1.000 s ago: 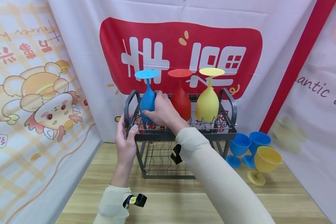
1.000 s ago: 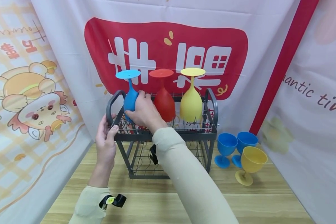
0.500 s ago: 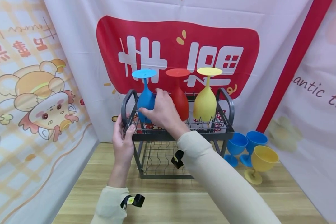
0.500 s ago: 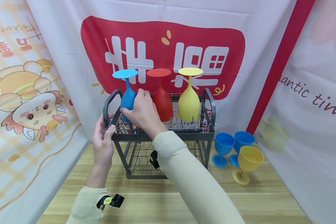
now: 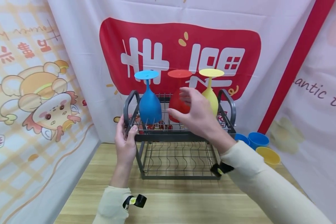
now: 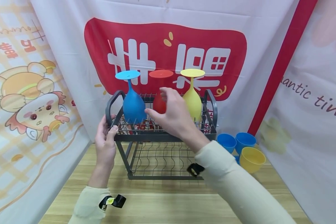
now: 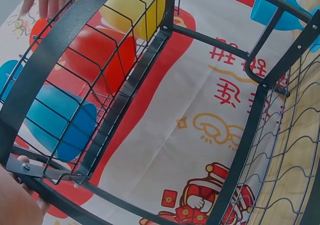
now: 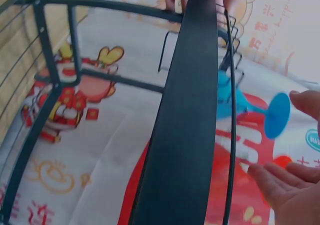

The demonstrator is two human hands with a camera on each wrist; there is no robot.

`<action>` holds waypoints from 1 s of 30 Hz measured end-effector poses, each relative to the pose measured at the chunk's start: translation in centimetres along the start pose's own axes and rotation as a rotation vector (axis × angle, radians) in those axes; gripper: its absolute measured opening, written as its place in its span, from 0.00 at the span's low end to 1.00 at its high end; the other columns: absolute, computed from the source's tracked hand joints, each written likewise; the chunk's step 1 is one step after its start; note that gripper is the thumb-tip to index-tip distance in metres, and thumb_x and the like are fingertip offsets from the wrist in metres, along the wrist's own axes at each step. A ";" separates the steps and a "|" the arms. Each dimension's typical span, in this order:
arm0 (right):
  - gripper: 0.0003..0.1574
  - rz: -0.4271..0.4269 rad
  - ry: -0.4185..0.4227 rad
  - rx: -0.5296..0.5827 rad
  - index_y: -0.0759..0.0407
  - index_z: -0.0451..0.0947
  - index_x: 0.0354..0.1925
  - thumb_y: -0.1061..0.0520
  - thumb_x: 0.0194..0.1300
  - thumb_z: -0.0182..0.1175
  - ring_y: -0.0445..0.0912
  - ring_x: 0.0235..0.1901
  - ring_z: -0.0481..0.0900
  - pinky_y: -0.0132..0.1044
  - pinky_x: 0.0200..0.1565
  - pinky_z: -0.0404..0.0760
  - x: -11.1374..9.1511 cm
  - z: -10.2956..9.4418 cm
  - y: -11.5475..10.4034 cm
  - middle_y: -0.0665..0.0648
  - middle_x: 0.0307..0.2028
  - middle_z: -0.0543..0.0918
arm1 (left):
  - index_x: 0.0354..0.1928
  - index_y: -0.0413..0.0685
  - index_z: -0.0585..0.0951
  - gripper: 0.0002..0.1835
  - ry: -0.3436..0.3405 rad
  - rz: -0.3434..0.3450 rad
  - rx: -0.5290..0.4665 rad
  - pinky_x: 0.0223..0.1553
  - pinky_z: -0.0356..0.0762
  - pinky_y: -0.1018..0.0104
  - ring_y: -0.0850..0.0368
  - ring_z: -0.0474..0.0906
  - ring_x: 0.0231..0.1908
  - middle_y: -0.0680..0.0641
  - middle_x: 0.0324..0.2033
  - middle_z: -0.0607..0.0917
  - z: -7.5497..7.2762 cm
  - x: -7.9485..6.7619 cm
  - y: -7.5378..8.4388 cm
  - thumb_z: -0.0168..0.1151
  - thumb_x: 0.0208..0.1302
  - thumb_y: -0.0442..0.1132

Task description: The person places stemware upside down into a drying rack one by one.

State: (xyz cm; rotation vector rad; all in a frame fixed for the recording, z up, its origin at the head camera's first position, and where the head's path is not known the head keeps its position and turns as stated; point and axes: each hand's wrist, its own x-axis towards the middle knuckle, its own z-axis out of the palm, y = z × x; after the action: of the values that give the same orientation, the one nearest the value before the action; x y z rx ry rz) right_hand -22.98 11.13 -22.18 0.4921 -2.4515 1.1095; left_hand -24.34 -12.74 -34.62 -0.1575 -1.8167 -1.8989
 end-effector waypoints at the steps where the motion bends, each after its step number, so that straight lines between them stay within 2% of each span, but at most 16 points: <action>1: 0.49 -0.019 0.004 0.002 0.54 0.68 0.74 0.43 0.62 0.77 0.52 0.66 0.81 0.49 0.64 0.86 -0.4 -0.7 0.5 0.57 0.68 0.80 | 0.81 0.57 0.63 0.31 0.000 0.004 0.001 0.80 0.65 0.43 0.53 0.71 0.74 0.59 0.72 0.76 0.0 0.0 0.0 0.55 0.80 0.42; 4: 0.47 -0.050 0.013 -0.016 0.53 0.69 0.74 0.44 0.63 0.77 0.53 0.68 0.80 0.53 0.66 0.85 -1.7 -2.7 2.0 0.56 0.69 0.80 | 0.81 0.57 0.63 0.31 0.000 0.006 0.006 0.80 0.65 0.42 0.53 0.71 0.74 0.59 0.72 0.76 0.1 0.0 0.0 0.55 0.80 0.42; 9: 0.46 -0.025 0.064 -0.057 0.53 0.69 0.74 0.45 0.65 0.75 0.56 0.68 0.80 0.61 0.65 0.84 -4.1 -6.1 4.7 0.58 0.69 0.80 | 0.81 0.58 0.63 0.31 0.002 -0.011 0.008 0.80 0.64 0.41 0.57 0.70 0.74 0.60 0.73 0.76 0.1 0.0 0.0 0.55 0.80 0.42; 12: 0.45 0.015 0.100 -0.069 0.51 0.69 0.75 0.45 0.66 0.74 0.56 0.67 0.79 0.38 0.65 0.84 -5.5 -7.9 6.5 0.57 0.68 0.81 | 0.81 0.58 0.63 0.31 0.002 -0.015 0.008 0.80 0.64 0.41 0.58 0.70 0.74 0.60 0.73 0.75 0.1 0.0 0.1 0.55 0.80 0.42; 14: 0.45 0.050 0.116 -0.071 0.49 0.68 0.76 0.45 0.66 0.74 0.56 0.68 0.78 0.20 0.61 0.78 -6.3 -8.9 7.9 0.57 0.69 0.80 | 0.81 0.58 0.63 0.31 0.002 -0.016 0.008 0.81 0.63 0.41 0.58 0.70 0.75 0.60 0.73 0.75 0.0 0.0 0.1 0.55 0.80 0.42; 16: 0.46 0.090 0.125 -0.077 0.48 0.67 0.76 0.45 0.66 0.74 0.56 0.68 0.78 0.08 0.53 0.68 -7.0 -9.8 9.3 0.57 0.70 0.79 | 0.81 0.58 0.63 0.31 0.004 -0.015 0.007 0.81 0.63 0.41 0.58 0.70 0.75 0.60 0.73 0.76 0.0 0.0 0.1 0.55 0.80 0.43; 19: 0.48 0.145 0.139 -0.086 0.49 0.65 0.78 0.45 0.67 0.74 0.54 0.67 0.77 0.06 0.51 0.67 -8.1 -10.6 11.7 0.60 0.71 0.77 | 0.80 0.59 0.64 0.30 0.009 -0.010 0.004 0.80 0.63 0.41 0.56 0.70 0.75 0.60 0.72 0.76 -0.1 -0.1 0.0 0.55 0.80 0.43; 24: 0.48 0.263 0.149 -0.079 0.50 0.61 0.80 0.42 0.70 0.70 0.34 0.58 0.73 0.08 0.49 0.70 -9.8 -11.8 15.4 0.62 0.72 0.75 | 0.80 0.58 0.64 0.30 0.009 0.001 0.006 0.80 0.64 0.41 0.54 0.70 0.74 0.59 0.72 0.76 -0.1 0.0 -0.1 0.55 0.80 0.42; 27: 0.49 0.345 0.136 -0.062 0.49 0.60 0.81 0.40 0.71 0.68 0.33 0.57 0.71 0.09 0.46 0.72 -10.9 -12.4 17.5 0.63 0.72 0.73 | 0.80 0.58 0.64 0.30 0.007 0.000 0.006 0.80 0.64 0.41 0.53 0.70 0.75 0.59 0.72 0.76 -0.1 0.0 -0.1 0.55 0.80 0.42; 30: 0.51 0.407 0.119 -0.047 0.49 0.58 0.82 0.38 0.71 0.68 0.41 0.59 0.71 0.10 0.42 0.74 -12.0 -12.7 19.7 0.65 0.72 0.70 | 0.80 0.57 0.64 0.30 0.004 0.006 -0.002 0.80 0.64 0.42 0.52 0.71 0.75 0.56 0.73 0.76 0.1 -0.1 0.0 0.55 0.80 0.42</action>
State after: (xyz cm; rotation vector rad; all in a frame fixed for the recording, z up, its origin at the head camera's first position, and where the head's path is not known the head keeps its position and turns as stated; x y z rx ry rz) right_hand -19.19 34.95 -32.74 -0.0951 -2.5270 1.1885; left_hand -24.32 -12.68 -34.66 -0.1592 -1.8101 -1.8956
